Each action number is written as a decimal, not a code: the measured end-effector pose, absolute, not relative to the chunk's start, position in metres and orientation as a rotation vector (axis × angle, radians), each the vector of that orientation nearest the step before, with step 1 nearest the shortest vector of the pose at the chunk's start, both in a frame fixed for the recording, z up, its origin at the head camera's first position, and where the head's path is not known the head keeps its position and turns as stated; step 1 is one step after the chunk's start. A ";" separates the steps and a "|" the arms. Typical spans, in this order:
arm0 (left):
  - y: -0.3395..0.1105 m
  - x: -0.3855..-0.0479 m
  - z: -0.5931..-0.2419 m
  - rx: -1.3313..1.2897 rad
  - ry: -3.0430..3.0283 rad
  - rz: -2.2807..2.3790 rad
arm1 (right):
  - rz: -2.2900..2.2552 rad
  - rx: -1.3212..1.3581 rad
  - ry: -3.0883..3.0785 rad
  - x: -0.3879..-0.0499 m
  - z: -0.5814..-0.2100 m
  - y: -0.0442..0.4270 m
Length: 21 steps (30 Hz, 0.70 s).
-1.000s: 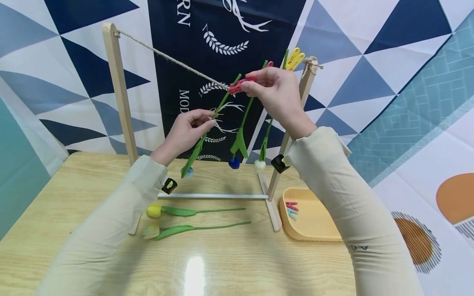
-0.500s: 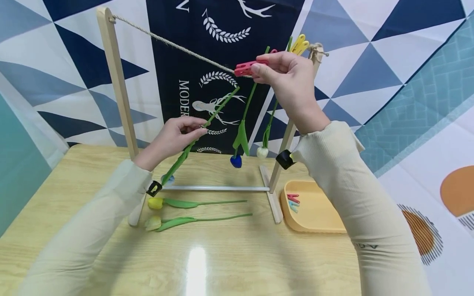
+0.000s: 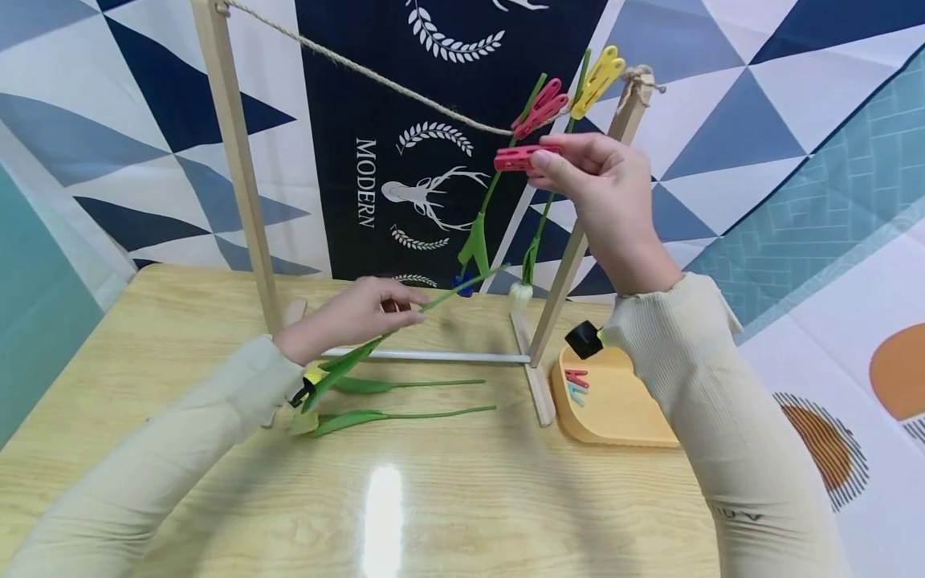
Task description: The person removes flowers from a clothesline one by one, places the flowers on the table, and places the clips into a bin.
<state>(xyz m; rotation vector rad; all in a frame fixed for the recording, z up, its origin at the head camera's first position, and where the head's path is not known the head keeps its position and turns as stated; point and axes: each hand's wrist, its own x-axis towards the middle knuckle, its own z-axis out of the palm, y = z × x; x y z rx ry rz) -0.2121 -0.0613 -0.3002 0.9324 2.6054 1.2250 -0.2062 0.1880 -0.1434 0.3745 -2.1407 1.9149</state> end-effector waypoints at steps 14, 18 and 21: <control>-0.041 -0.190 -0.340 1.010 2.437 1.060 | 1.901 0.177 -2.213 -0.184 -0.196 0.244; -0.036 -0.184 -0.351 1.002 2.392 1.042 | 1.861 0.146 -2.277 -0.180 -0.218 0.262; -0.032 -0.179 -0.364 1.023 2.378 1.012 | 1.837 0.079 -2.334 -0.179 -0.236 0.276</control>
